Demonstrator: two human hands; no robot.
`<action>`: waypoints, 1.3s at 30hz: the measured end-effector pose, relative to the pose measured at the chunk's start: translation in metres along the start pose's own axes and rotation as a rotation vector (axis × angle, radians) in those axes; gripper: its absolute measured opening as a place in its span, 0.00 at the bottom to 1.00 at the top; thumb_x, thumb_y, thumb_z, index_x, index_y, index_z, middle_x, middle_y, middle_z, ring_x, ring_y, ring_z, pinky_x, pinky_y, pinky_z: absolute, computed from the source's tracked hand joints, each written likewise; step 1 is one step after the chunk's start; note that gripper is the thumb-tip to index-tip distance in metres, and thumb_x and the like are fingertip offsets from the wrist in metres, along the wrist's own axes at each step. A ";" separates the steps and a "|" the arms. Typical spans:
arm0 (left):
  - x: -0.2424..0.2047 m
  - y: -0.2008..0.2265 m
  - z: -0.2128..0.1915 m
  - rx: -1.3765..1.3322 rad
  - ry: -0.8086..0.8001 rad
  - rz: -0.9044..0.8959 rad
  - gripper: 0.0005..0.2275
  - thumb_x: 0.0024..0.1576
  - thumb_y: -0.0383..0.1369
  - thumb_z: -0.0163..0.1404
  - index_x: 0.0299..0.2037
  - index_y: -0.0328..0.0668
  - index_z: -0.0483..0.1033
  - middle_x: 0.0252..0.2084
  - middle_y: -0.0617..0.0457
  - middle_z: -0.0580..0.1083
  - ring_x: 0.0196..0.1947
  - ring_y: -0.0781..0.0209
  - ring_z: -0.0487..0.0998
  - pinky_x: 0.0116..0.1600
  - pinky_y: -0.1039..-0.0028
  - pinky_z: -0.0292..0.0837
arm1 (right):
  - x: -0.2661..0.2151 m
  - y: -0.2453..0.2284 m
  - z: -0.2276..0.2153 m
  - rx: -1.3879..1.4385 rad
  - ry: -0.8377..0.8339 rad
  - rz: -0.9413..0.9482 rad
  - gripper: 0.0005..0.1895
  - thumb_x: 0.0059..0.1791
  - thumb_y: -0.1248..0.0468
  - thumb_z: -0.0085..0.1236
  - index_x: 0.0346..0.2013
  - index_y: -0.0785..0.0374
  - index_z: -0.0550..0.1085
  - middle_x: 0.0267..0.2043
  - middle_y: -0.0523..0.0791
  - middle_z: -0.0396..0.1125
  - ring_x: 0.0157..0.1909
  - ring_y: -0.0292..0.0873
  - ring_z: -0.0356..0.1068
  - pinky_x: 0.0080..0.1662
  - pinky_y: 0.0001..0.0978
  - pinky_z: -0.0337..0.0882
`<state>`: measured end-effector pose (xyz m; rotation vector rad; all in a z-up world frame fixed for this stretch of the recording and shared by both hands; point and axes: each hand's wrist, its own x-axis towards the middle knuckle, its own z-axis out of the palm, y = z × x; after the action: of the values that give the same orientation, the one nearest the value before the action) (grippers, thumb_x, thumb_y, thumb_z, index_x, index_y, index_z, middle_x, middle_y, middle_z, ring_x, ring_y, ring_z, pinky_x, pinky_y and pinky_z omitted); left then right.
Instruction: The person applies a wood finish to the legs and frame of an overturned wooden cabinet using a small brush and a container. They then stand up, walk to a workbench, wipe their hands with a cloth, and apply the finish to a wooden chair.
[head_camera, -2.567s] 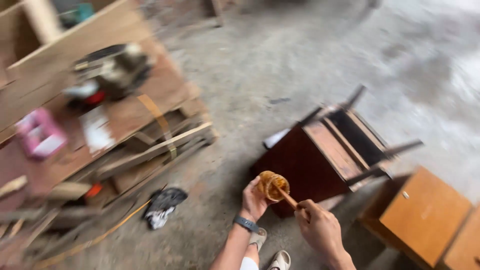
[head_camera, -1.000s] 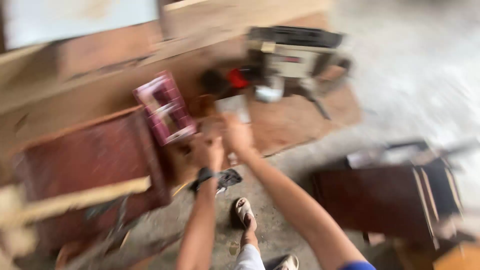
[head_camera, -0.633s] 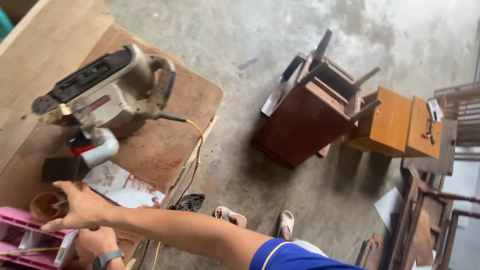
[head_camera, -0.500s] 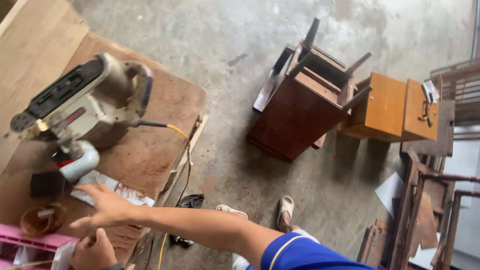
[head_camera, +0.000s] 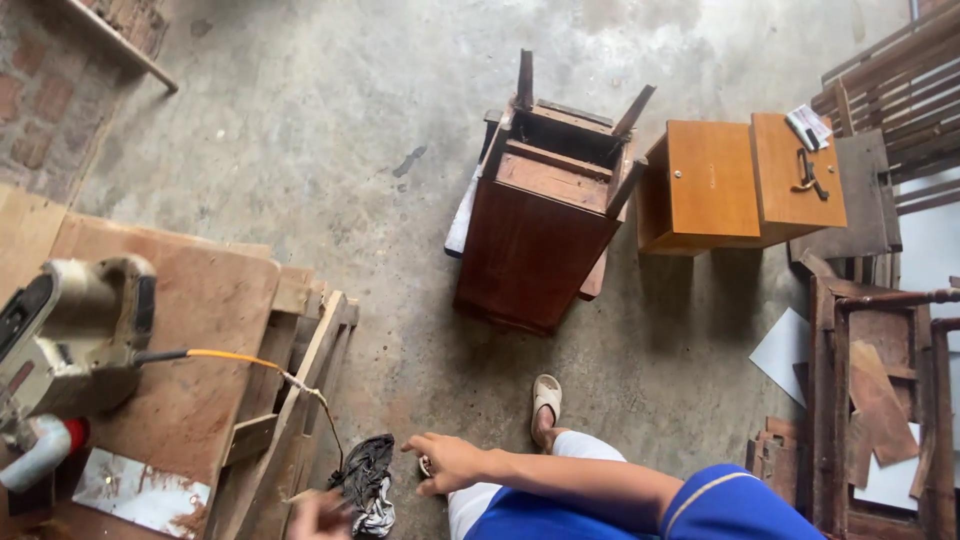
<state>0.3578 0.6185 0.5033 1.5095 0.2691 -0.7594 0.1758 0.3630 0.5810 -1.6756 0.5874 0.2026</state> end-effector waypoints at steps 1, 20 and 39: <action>0.000 -0.002 0.061 -0.066 -0.053 -0.061 0.07 0.59 0.36 0.53 0.40 0.43 0.79 0.33 0.39 0.78 0.29 0.45 0.79 0.27 0.59 0.74 | -0.016 0.000 -0.019 -0.031 -0.025 0.031 0.46 0.39 0.50 0.63 0.69 0.52 0.57 0.58 0.52 0.61 0.59 0.55 0.66 0.56 0.48 0.66; -0.043 0.017 0.357 0.461 -0.396 -0.478 0.20 0.64 0.47 0.41 0.55 0.37 0.71 0.41 0.31 0.80 0.26 0.45 0.78 0.30 0.63 0.74 | -0.066 0.101 -0.137 0.748 1.002 0.190 0.15 0.55 0.52 0.51 0.36 0.61 0.74 0.29 0.44 0.68 0.28 0.39 0.73 0.33 0.32 0.82; 0.308 -0.195 0.390 1.586 -0.107 -0.155 0.24 0.60 0.51 0.41 0.47 0.43 0.86 0.44 0.45 0.84 0.50 0.44 0.80 0.56 0.61 0.70 | -0.106 0.473 -0.119 2.050 1.984 1.046 0.22 0.60 0.58 0.37 0.60 0.75 0.64 0.58 0.61 0.65 0.55 0.65 0.70 0.63 0.59 0.70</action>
<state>0.3580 0.1814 0.1958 2.9120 -0.4526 -1.2712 -0.1667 0.2373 0.2407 1.0866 1.9187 -1.1234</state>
